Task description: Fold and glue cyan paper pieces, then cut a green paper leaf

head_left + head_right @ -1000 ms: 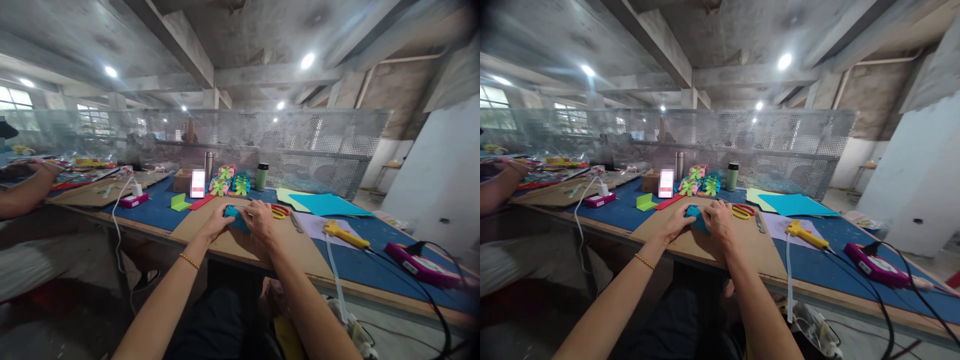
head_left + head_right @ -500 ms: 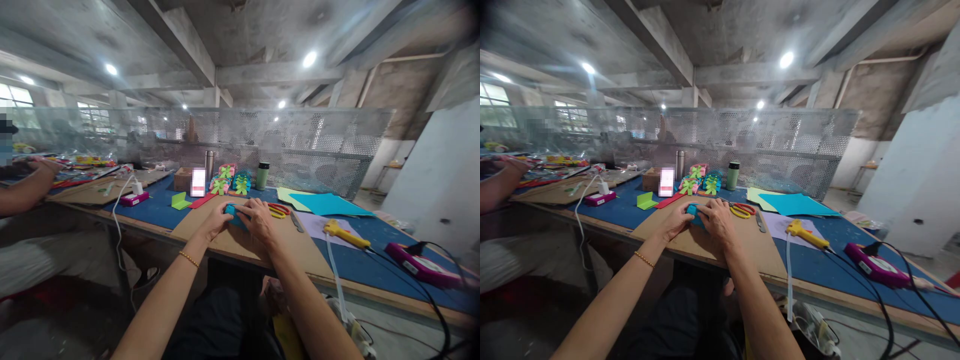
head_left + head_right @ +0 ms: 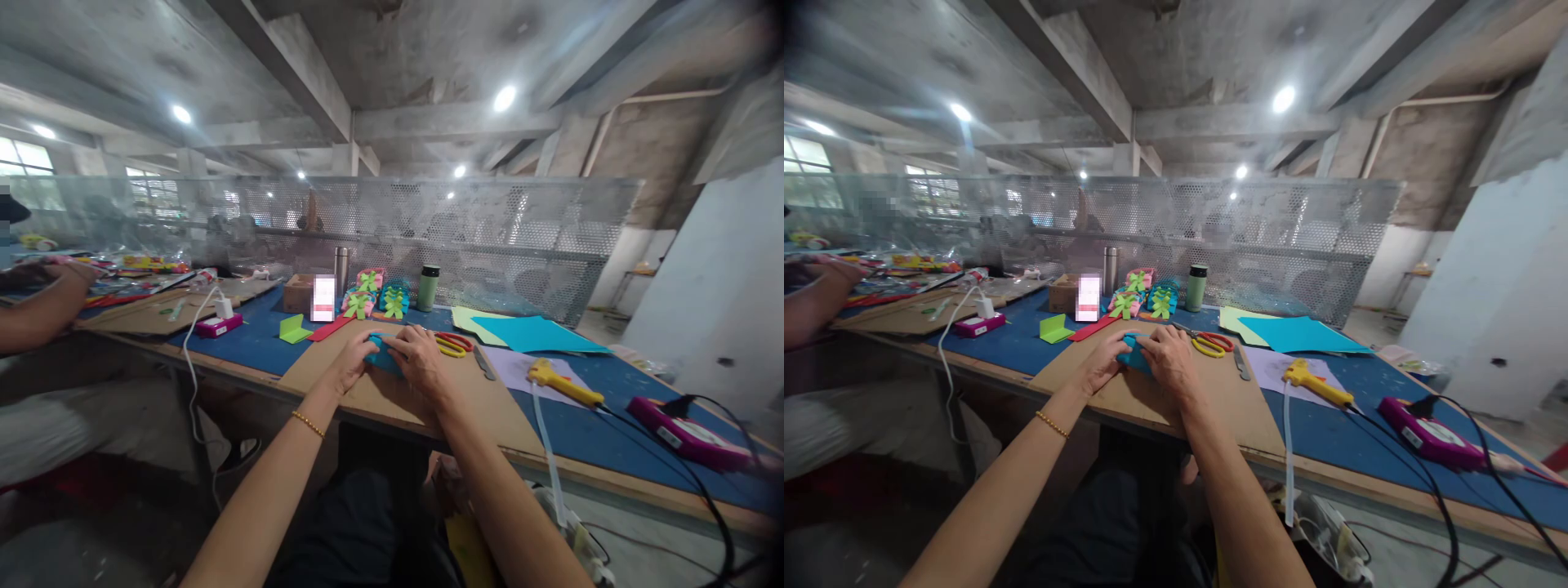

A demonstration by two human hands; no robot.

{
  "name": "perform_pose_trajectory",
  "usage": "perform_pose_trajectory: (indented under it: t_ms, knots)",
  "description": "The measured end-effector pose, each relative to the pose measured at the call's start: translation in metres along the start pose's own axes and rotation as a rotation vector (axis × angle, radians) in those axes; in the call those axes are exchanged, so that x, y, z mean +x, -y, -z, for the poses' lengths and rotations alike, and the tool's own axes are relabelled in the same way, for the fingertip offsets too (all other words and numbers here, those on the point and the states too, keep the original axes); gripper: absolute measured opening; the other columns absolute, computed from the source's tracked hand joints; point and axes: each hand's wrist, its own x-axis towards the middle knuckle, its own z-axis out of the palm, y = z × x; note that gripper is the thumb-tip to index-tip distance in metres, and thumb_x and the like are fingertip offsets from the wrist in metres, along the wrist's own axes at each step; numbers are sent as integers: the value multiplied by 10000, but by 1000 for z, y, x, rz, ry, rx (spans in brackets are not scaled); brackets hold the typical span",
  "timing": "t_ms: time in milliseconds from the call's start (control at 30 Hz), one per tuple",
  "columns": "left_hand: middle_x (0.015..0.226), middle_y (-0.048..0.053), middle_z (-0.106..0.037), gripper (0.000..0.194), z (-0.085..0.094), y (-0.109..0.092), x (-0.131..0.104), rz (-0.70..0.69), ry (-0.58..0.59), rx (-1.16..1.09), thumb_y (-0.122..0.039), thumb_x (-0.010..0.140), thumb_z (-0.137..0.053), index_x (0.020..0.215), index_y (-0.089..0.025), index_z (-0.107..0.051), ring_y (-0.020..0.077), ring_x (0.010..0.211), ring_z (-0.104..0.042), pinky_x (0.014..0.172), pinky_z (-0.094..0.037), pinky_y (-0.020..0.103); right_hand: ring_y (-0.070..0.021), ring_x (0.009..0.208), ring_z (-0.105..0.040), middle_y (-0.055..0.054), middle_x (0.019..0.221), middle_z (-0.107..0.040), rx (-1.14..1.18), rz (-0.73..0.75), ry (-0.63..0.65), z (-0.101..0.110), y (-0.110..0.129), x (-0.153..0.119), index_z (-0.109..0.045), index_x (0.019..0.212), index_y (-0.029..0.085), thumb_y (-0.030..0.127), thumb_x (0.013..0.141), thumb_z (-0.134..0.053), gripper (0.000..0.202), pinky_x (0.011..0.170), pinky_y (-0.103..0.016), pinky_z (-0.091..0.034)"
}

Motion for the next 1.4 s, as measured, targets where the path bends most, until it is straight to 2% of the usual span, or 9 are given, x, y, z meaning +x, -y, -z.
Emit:
perform_pose_trajectory:
  t_ms: [200,433,533,667,733,833,1000,1167,1400]
  knots:
    - [916,34,-661,425,5,7,5,-74,18,9,-357,676,-811,1007,-127,-675,130,782,-584,705,-453,233,-237,935,-505,-67,943,-667,-9,25,-26,-5,-3,0,-739,1128,294,242,969,-576,233,769,-356,-280]
    - [758,-17,-596,385,4,6,2,-66,8,42,-418,696,-800,935,-150,-660,91,632,-521,546,-400,187,-229,899,-535,-67,920,-697,68,10,-158,2,3,0,-757,1039,231,267,952,-604,180,774,-364,-324]
    - [777,-1,-620,364,2,2,0,-75,-38,37,-403,706,-785,945,-157,-663,107,644,-549,533,-419,191,-221,881,-565,-74,909,-702,192,-166,-374,9,-1,1,-761,946,212,274,971,-545,226,806,-368,-377]
    - [946,53,-689,460,3,0,1,-115,-60,-11,-425,743,-751,1109,-170,-641,168,747,-634,537,-466,223,-226,900,-613,-98,960,-691,482,-539,-632,9,-18,1,-739,949,179,362,937,-515,290,799,-362,-475]
    - [1008,74,-701,497,4,0,1,-154,-39,-49,-433,753,-749,1153,-166,-623,187,800,-654,555,-480,230,-239,918,-632,-112,1009,-696,646,-704,-579,7,-23,1,-725,989,167,453,898,-541,352,779,-362,-508]
    - [1060,91,-702,504,4,0,2,-198,-32,-70,-445,768,-750,1158,-160,-608,196,851,-663,571,-485,226,-258,964,-650,-117,1066,-708,915,-863,-336,8,-18,0,-693,1074,182,593,857,-566,482,696,-336,-546]
    - [1166,97,-675,501,3,1,1,-246,-14,-49,-437,783,-757,1178,-172,-599,204,940,-653,602,-489,217,-266,1011,-641,-118,1188,-674,1251,-915,-72,19,-1,1,-668,1097,214,618,828,-615,488,518,-282,-580]
    - [1205,99,-657,486,2,3,1,-269,24,-34,-412,804,-752,1195,-166,-601,201,987,-636,681,-506,231,-230,899,-677,-103,1110,-705,1447,-901,-41,22,1,2,-677,1081,196,436,777,-716,390,515,-269,-605]
    - [1160,97,-662,502,4,6,3,-253,22,8,-418,805,-747,1212,-162,-604,193,925,-642,649,-495,233,-204,747,-684,-88,978,-728,1416,-945,-91,11,-3,2,-700,970,167,356,714,-752,323,552,-308,-608]
